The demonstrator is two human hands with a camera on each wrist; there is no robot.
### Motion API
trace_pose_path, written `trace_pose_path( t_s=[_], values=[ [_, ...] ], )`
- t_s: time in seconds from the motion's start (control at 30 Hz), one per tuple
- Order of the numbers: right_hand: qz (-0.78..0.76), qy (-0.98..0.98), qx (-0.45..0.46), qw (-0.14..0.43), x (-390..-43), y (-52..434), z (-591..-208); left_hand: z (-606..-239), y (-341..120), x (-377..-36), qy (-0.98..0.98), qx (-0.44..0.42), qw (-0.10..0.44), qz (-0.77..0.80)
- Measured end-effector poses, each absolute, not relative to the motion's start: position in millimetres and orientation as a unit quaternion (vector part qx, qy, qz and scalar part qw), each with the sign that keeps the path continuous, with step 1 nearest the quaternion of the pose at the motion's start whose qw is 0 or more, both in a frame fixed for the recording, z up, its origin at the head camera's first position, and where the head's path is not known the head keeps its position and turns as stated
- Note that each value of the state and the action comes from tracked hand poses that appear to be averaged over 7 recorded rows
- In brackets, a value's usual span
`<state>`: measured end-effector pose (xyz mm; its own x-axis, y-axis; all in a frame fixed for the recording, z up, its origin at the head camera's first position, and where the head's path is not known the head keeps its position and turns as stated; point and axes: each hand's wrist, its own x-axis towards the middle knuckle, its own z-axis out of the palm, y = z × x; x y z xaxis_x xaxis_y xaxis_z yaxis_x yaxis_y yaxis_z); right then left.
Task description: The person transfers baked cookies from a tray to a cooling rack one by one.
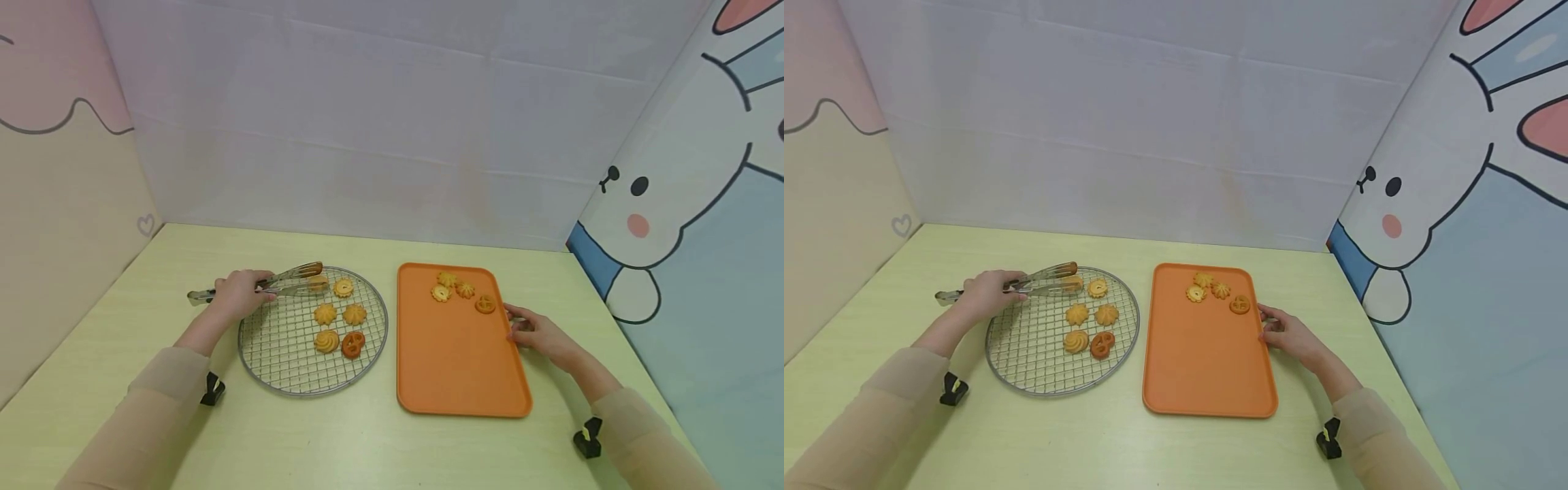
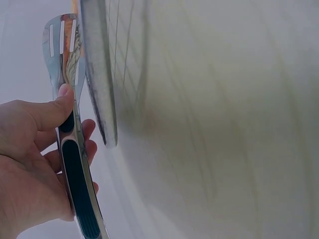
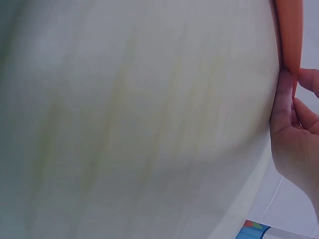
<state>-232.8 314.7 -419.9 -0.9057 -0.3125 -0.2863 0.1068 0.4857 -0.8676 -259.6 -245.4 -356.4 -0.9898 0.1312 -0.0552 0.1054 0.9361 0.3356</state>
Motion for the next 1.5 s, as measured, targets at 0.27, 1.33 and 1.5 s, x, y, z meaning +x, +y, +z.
trace_pose_path(
  t_s=[0.27,1.33,1.5],
  values=[
    [-0.505,0.836,-0.065,0.206,-232.8,314.8,-423.0,-353.2,-243.7,-258.7,0.982,0.064,0.032,0.172],
    [-0.509,0.834,-0.065,0.202,-231.4,312.4,-421.6,-312.4,-199.9,-255.8,0.970,0.122,-0.010,0.209],
    [-0.505,0.836,-0.061,0.204,-232.6,312.7,-421.3,-306.0,-186.8,-253.6,0.970,0.122,-0.010,0.212]
  ],
)
